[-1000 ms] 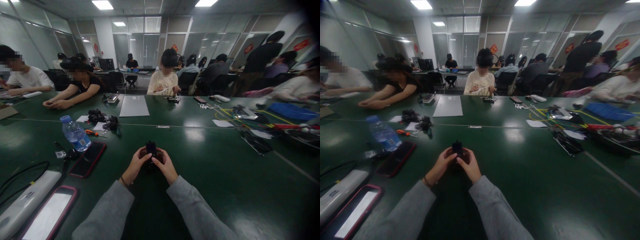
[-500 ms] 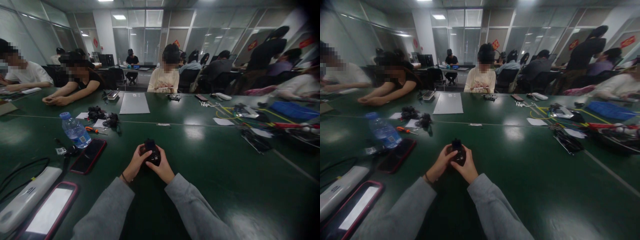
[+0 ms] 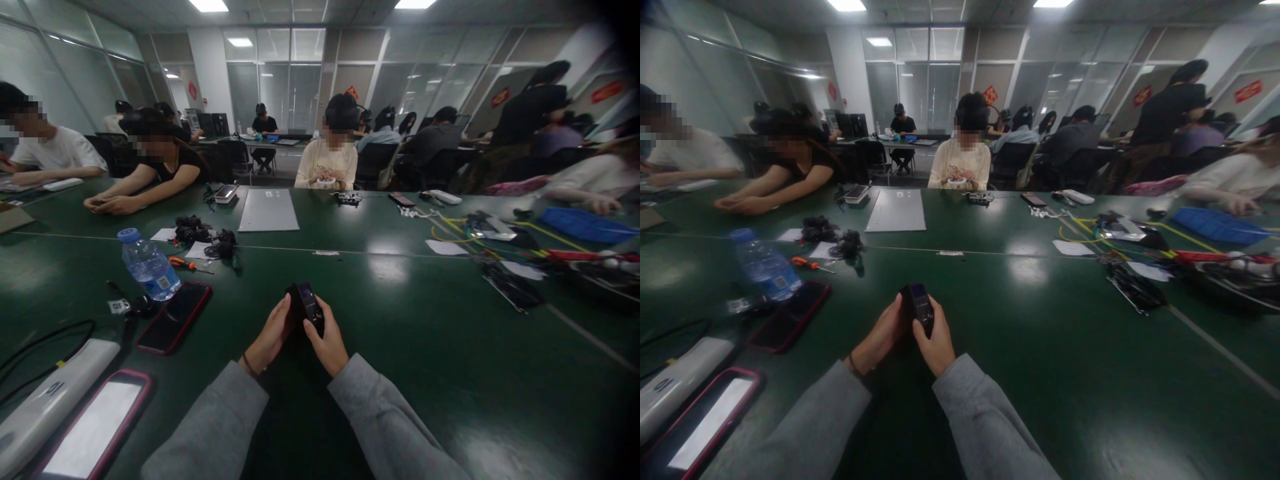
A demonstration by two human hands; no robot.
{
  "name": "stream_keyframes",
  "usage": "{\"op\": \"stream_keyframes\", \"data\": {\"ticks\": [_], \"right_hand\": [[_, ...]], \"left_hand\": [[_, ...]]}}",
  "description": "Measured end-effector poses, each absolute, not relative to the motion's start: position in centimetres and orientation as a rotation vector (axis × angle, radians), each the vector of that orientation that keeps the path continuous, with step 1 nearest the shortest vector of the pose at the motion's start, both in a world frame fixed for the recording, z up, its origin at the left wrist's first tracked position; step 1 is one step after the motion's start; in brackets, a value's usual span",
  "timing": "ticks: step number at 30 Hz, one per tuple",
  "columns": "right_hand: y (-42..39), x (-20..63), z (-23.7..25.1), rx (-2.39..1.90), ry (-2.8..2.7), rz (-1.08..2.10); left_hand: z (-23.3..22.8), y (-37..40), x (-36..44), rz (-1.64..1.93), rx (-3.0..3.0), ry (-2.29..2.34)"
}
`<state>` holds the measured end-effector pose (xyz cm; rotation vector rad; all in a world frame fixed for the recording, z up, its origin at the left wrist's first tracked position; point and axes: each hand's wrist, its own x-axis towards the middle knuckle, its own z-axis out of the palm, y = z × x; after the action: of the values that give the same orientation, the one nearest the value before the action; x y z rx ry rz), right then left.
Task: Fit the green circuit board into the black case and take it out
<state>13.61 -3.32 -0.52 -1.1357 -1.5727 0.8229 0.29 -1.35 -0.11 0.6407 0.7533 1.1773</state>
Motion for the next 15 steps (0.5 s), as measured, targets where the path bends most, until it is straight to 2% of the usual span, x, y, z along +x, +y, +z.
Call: {"op": "stream_keyframes", "data": {"ticks": [10, 15], "right_hand": [[-4.29, 13.15, -0.02, -1.154, -1.673, 0.583], [-4.31, 13.01, -0.56, -1.174, -1.699, 0.597]], "left_hand": [[-0.54, -1.41, 0.32, 1.227, 0.622, 0.755], [-0.45, -1.45, 0.32, 1.241, 0.619, 0.799]]}}
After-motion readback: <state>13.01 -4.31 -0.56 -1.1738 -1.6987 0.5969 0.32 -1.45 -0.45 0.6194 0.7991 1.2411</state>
